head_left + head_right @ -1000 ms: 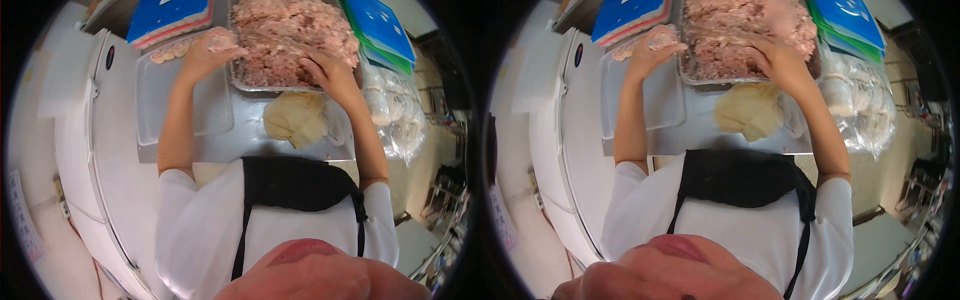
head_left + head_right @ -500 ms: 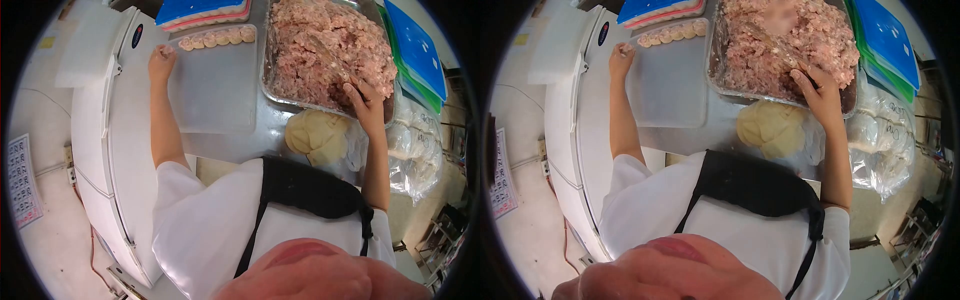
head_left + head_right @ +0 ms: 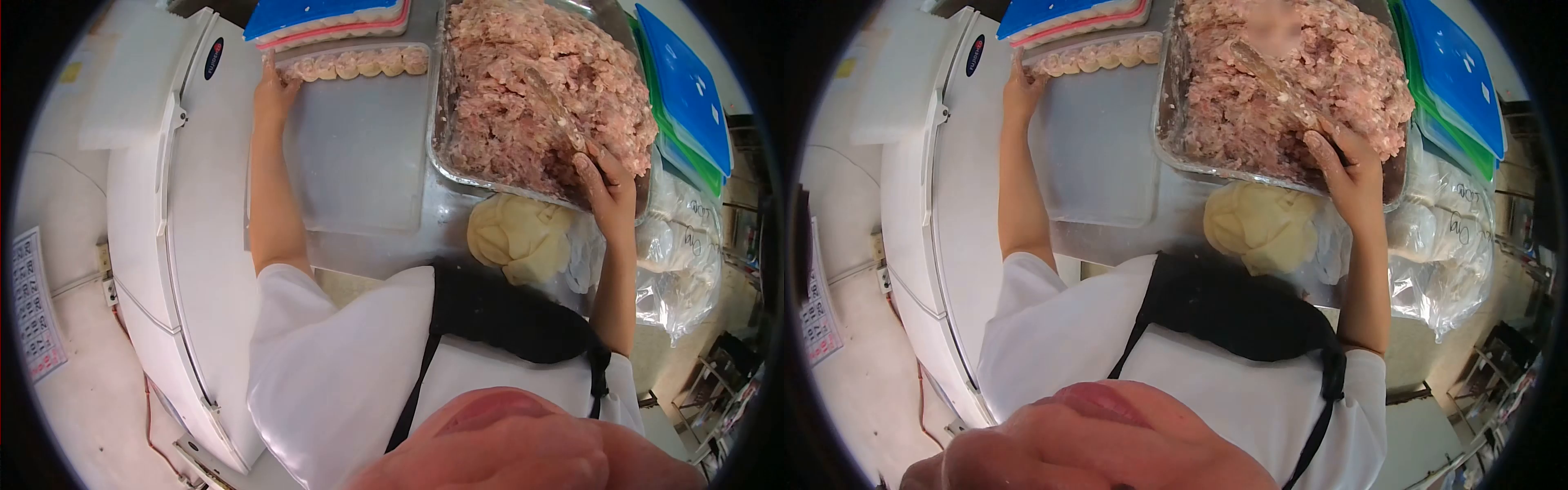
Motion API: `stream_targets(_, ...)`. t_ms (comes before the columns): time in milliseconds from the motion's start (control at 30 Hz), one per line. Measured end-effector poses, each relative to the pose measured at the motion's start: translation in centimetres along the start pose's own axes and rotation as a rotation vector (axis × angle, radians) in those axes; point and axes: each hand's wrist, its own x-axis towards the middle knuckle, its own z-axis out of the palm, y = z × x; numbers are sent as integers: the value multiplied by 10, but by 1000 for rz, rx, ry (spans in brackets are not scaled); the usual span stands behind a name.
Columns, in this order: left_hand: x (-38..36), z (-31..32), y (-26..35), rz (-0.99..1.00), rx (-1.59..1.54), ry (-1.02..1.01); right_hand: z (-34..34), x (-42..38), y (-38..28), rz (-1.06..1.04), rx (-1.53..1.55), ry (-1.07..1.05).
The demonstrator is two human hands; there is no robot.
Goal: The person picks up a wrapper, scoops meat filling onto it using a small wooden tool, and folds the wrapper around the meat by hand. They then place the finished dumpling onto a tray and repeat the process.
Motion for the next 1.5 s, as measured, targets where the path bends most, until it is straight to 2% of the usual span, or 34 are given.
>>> stream_targets(67, 3, 7, 0, 11, 42, 47, 0, 0, 1, 14, -11, 8)
stream_targets(167, -3, -4, 9, -16, -81, 24, 2, -1, -1, -7, -24, 21)
stream_targets(267, -2, -18, -6, -71, -85, -45, 3, 0, -2, -14, -43, 7)
stream_targets(300, -2, -18, -11, -56, -96, -42, 3, 1, -5, -7, -51, -2)
stream_targets(433, 1, -8, -22, 55, -143, -31, 5, 6, -14, -186, -282, 18)
stream_targets(500, 6, -9, -34, 74, -107, -18, 4, 4, -22, -117, -217, -20)
stream_targets(533, 7, -14, -32, 61, -55, -6, 4, 4, -19, -208, -273, -28)
stream_targets(600, 2, -28, -14, 155, 92, 79, 1, 6, -14, -402, -388, -61)
stream_targets(633, 1, -45, 1, 200, 162, 134, -5, 8, -18, -432, -541, -115)
stream_targets(700, -35, -79, 84, 268, -114, 88, -24, 18, -34, -491, -843, -240)
stream_targets(733, -60, -92, 123, 307, -232, 16, -30, 27, -44, -383, -905, -319)
stream_targets(767, -84, -97, 155, 342, -349, -54, -29, 33, -51, -384, -979, -317)
stream_targets(833, -125, -75, 178, 577, -577, -254, -23, 45, -63, -396, -1124, -317)
stream_targets(867, -143, -69, 204, 689, -677, -427, -15, 43, -59, -577, -1119, -227)
stream_targets(933, -172, -32, 223, 844, -629, -647, 12, 33, -56, -605, -1133, -315)
stream_targets(1000, -193, 13, 225, 977, -654, -632, 26, 24, -65, -627, -1115, -388)
stream_targets(1067, -208, 29, 233, 973, -588, -529, 32, 11, -75, -645, -1066, -444)
stream_targets(1167, -216, 42, 234, 949, -556, -439, 30, 13, -69, -326, -1107, -608)
stream_targets(1300, -214, 51, 225, 910, -665, -497, 19, 10, -60, -325, -915, -493)
stream_targets(1367, -208, 51, 223, 908, -667, -418, 12, 10, -69, -332, -888, -394)
stream_targets(1467, -210, 47, 226, 807, -740, -368, 17, 26, -98, -555, -1156, -227)
stream_targets(1500, -209, 46, 228, 766, -773, -359, 26, 29, -92, -599, -1172, -265)
